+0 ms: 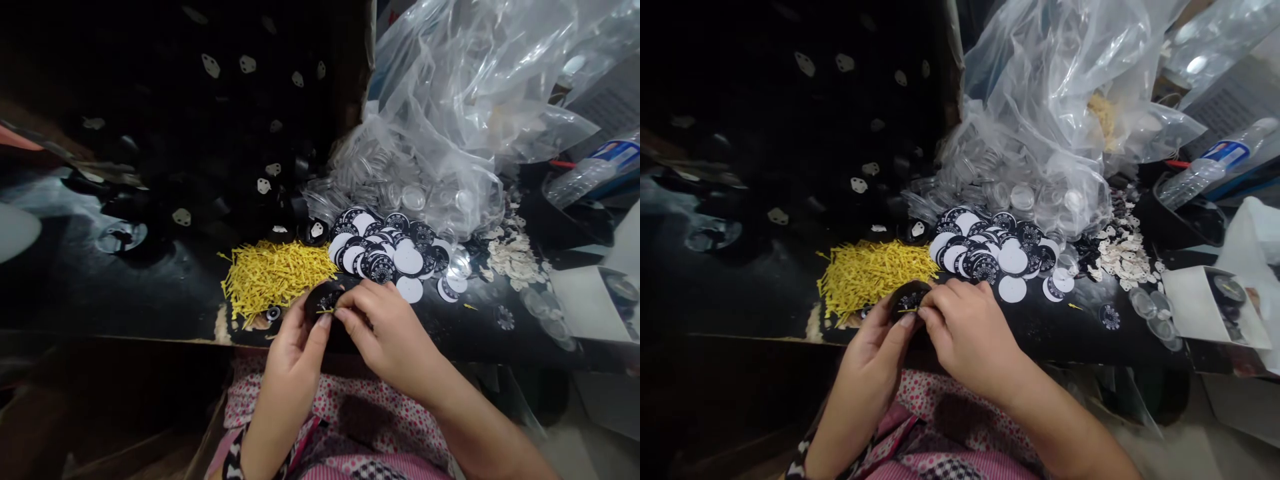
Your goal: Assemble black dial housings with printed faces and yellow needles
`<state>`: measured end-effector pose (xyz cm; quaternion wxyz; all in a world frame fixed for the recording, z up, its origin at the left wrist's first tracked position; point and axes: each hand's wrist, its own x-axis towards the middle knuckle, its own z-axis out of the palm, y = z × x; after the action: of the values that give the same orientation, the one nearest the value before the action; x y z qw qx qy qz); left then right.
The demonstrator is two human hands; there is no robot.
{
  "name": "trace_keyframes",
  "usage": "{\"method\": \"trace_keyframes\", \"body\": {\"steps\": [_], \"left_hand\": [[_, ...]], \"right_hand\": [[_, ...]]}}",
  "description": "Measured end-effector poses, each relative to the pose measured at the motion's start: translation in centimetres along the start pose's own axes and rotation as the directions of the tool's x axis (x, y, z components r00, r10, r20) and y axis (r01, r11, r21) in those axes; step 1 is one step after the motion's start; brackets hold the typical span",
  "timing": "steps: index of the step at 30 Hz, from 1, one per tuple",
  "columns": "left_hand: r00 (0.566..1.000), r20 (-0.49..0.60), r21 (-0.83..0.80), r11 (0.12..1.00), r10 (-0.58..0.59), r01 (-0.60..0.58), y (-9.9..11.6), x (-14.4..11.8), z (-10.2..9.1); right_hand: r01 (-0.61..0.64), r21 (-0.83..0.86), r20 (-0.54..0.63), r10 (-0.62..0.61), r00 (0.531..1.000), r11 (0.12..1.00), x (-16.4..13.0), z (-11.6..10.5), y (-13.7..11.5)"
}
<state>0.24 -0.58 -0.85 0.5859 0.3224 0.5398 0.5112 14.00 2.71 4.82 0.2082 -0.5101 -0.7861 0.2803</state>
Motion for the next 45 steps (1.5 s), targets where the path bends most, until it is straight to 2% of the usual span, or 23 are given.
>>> {"method": "trace_keyframes", "body": {"steps": [8,17,22,27,29,32,35,37,41,43,45], "left_hand": [[0.993,0.016,0.124,0.985,0.118,-0.120,1.3,-0.5,-0.3],[0.956,-0.012,0.306,0.911,0.293,-0.276,2.4,-0.7,-0.2],[0.948,0.048,0.354,0.882,0.315,-0.311,2.5,-1.1,-0.8],[0.942,0.077,0.374,0.866,0.327,-0.332,2.5,-1.2,-0.9],[0.954,0.071,0.358,0.885,0.291,-0.297,2.4,-1.0,-1.0],[0.987,0.061,0.259,0.953,0.147,-0.158,2.2,-0.6,-1.1],[0.993,0.095,0.080,0.995,-0.073,0.066,2.1,-0.1,-1.0],[0.980,0.101,0.041,0.985,-0.170,0.167,2.1,0.0,-1.0],[0.987,-0.006,0.156,0.975,-0.160,0.159,1.6,-0.4,-1.7],[0.988,-0.044,0.198,0.967,-0.151,0.157,0.7,-0.4,-2.6],[0.989,-0.042,0.208,0.967,-0.143,0.148,-0.7,-0.1,-3.3]], "right_hand": [[-0.039,0.114,-0.020,0.042,0.999,0.993,-0.5,0.1,-0.2],[-0.142,0.159,-0.016,0.146,0.989,0.977,-1.3,0.6,-1.0],[-0.140,0.237,-0.047,0.156,0.987,0.961,-1.6,0.7,-1.4],[-0.122,0.236,-0.106,0.150,0.983,0.964,-1.8,1.0,-1.5],[-0.137,0.239,-0.103,0.165,0.981,0.961,-1.7,0.9,-1.3],[-0.152,0.216,-0.047,0.166,0.985,0.965,-1.4,0.4,-0.8],[-0.051,0.120,-0.062,0.059,0.996,0.991,-1.1,-0.3,-0.3],[0.051,-0.001,-0.069,-0.051,0.996,0.999,-0.8,-0.4,0.1],[0.178,-0.293,-0.025,-0.193,0.981,0.939,0.2,0.2,0.9],[0.191,-0.364,-0.019,-0.213,0.977,0.912,0.6,0.6,1.1],[0.166,-0.365,-0.018,-0.185,0.982,0.916,0.8,0.7,1.0]]}}
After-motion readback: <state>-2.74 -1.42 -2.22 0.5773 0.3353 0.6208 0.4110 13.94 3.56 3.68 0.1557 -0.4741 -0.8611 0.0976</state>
